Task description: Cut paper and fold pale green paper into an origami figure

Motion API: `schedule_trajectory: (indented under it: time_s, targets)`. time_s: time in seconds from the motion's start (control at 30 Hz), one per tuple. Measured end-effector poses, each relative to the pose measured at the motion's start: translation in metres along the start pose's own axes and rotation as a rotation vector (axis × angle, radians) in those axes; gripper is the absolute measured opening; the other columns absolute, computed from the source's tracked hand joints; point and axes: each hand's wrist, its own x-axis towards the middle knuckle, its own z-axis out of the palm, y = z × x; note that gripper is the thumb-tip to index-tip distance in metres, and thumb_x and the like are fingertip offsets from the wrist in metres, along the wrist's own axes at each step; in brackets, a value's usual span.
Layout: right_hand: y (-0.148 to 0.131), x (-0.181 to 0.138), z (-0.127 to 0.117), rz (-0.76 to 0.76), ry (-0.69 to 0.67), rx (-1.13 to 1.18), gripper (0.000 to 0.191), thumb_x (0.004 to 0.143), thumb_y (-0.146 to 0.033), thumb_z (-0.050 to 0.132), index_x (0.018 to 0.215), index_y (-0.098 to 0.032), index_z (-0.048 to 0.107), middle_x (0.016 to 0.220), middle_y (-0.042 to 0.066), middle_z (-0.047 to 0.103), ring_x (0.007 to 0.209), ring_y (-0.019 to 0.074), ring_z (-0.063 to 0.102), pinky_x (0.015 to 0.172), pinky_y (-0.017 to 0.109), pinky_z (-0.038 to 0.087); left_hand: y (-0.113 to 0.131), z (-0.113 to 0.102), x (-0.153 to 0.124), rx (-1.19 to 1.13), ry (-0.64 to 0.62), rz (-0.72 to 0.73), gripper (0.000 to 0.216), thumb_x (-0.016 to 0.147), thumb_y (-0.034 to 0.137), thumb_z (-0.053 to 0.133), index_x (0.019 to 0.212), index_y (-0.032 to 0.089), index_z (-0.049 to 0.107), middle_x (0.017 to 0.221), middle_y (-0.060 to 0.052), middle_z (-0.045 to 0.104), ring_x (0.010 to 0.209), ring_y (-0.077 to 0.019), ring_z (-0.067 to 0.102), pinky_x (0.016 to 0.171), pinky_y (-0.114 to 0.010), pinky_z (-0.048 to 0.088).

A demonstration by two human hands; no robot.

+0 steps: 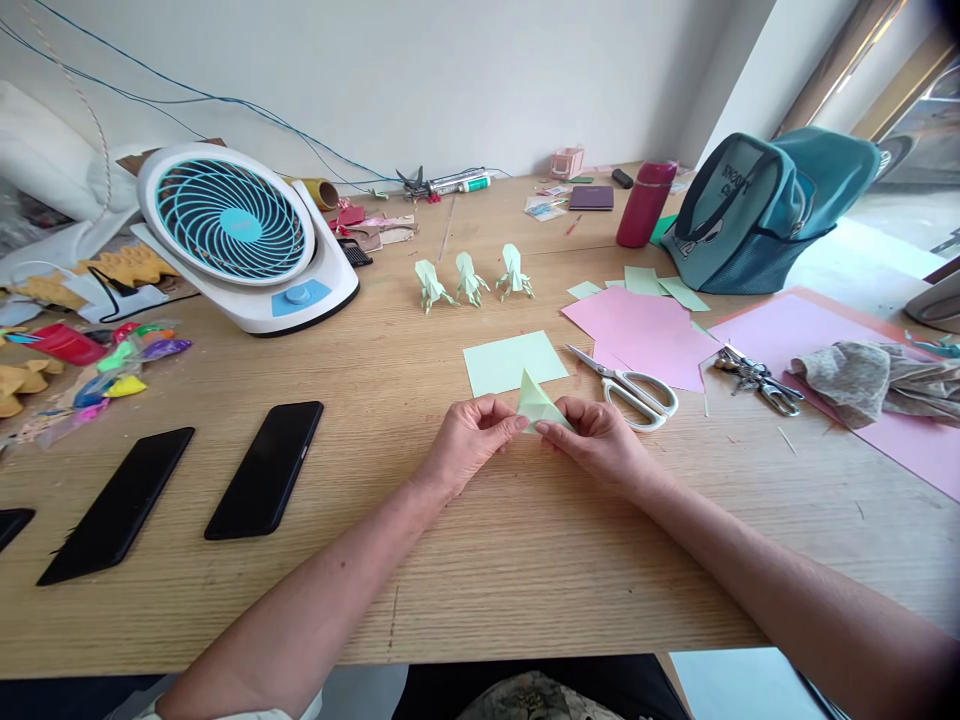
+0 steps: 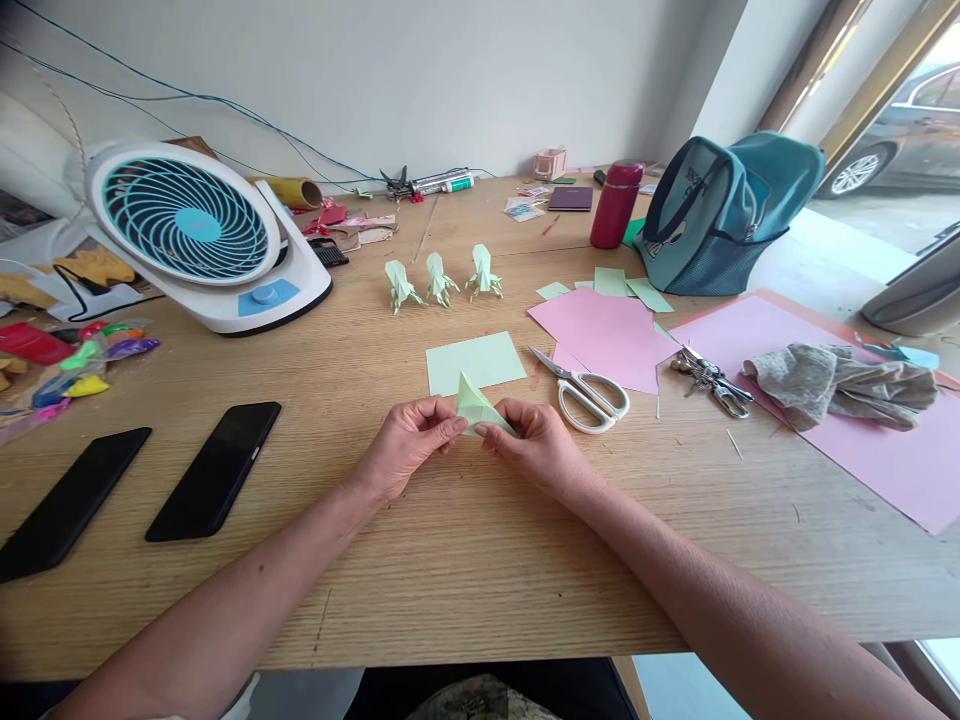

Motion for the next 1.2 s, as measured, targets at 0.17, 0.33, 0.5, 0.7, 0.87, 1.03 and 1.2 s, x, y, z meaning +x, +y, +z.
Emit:
schedule_trajectory:
  time_s: [0.17, 0.33, 0.5, 0.7, 0.87, 1.03, 1.2]
  targets:
    - [0.0034, -0.0002, -0.0009, -0.001, -0.031, -0.053, 0.033, 0.088, -0.042, 0.063, 0.066, -0.018, 0.059, 0.058, -0.002, 0.057, 0.053, 0.01, 0.042, 0.05, 0.026, 0.03, -0.0025, -0.0036, 0.0019, 0.043, 0.015, 0.013, 0.033, 0.067, 0.041, 0.083, 0.064, 0.015, 0.063, 0.06, 0.003, 0.053, 0.058, -0.0085, 0.043, 0.054, -0.021, 0.037]
    - [0.0036, 0.0001, -0.0006, -0.012, -0.037, -0.053, 0.032, 0.089, -0.042, 0.061, 0.067, -0.018, 0.058, 0.058, -0.002, 0.056, 0.053, 0.0105, 0.042, 0.051, 0.026, 0.03, -0.0054, -0.0049, 0.0031, 0.125, 0.041, 0.104, 0.033, 0.07, 0.037, 0.081, 0.061, 0.015, 0.06, 0.058, 0.004, 0.052, 0.058, -0.0078, 0.043, 0.057, -0.022, 0.035]
    - [0.0011, -0.0002, -0.0016, -0.025, -0.033, -0.102, 0.031, 0.088, -0.04, 0.061, 0.066, -0.018, 0.058, 0.058, -0.002, 0.054, 0.053, 0.0102, 0.04, 0.051, 0.026, 0.029, -0.0062, -0.004, 0.0035, 0.093, 0.056, 0.051, 0.031, 0.068, 0.039, 0.083, 0.066, 0.014, 0.065, 0.059, 0.003, 0.056, 0.056, -0.0085, 0.045, 0.056, -0.023, 0.035]
    - [0.0015, -0.0001, -0.001, -0.023, -0.052, -0.101, 0.031, 0.089, -0.04, 0.061, 0.067, -0.018, 0.058, 0.06, -0.002, 0.056, 0.056, 0.0109, 0.043, 0.053, 0.026, 0.032, -0.0039, -0.0032, 0.0022, 0.029, 0.025, 0.087, 0.032, 0.072, 0.036, 0.08, 0.061, 0.015, 0.059, 0.059, 0.003, 0.054, 0.059, -0.0083, 0.046, 0.058, -0.022, 0.035]
    - [0.001, 0.0, 0.0001, -0.011, -0.056, -0.063, 0.031, 0.087, -0.042, 0.063, 0.068, -0.018, 0.06, 0.062, 0.0, 0.061, 0.058, 0.0124, 0.05, 0.056, 0.026, 0.036, -0.0062, -0.0016, 0.0011, 0.045, -0.001, 0.099, 0.029, 0.072, 0.035, 0.081, 0.063, 0.015, 0.061, 0.06, 0.004, 0.055, 0.059, -0.0078, 0.047, 0.059, -0.021, 0.036]
    - [-0.0008, -0.001, 0.0001, -0.028, -0.067, -0.134, 0.034, 0.087, -0.043, 0.062, 0.064, -0.018, 0.058, 0.057, -0.002, 0.057, 0.054, 0.0109, 0.044, 0.052, 0.026, 0.032, -0.0076, -0.0012, 0.0007, 0.046, -0.003, 0.054, 0.027, 0.07, 0.035, 0.082, 0.065, 0.015, 0.064, 0.062, 0.003, 0.059, 0.059, -0.0086, 0.048, 0.059, -0.022, 0.039]
    - [-0.0008, -0.0015, 0.0007, -0.015, -0.083, -0.132, 0.032, 0.088, -0.042, 0.062, 0.065, -0.018, 0.058, 0.057, -0.002, 0.055, 0.053, 0.0106, 0.043, 0.051, 0.025, 0.031, -0.0065, -0.0017, 0.0002, 0.123, 0.053, 0.114, 0.027, 0.07, 0.035, 0.082, 0.063, 0.015, 0.065, 0.063, 0.002, 0.061, 0.06, -0.0098, 0.051, 0.06, -0.023, 0.041]
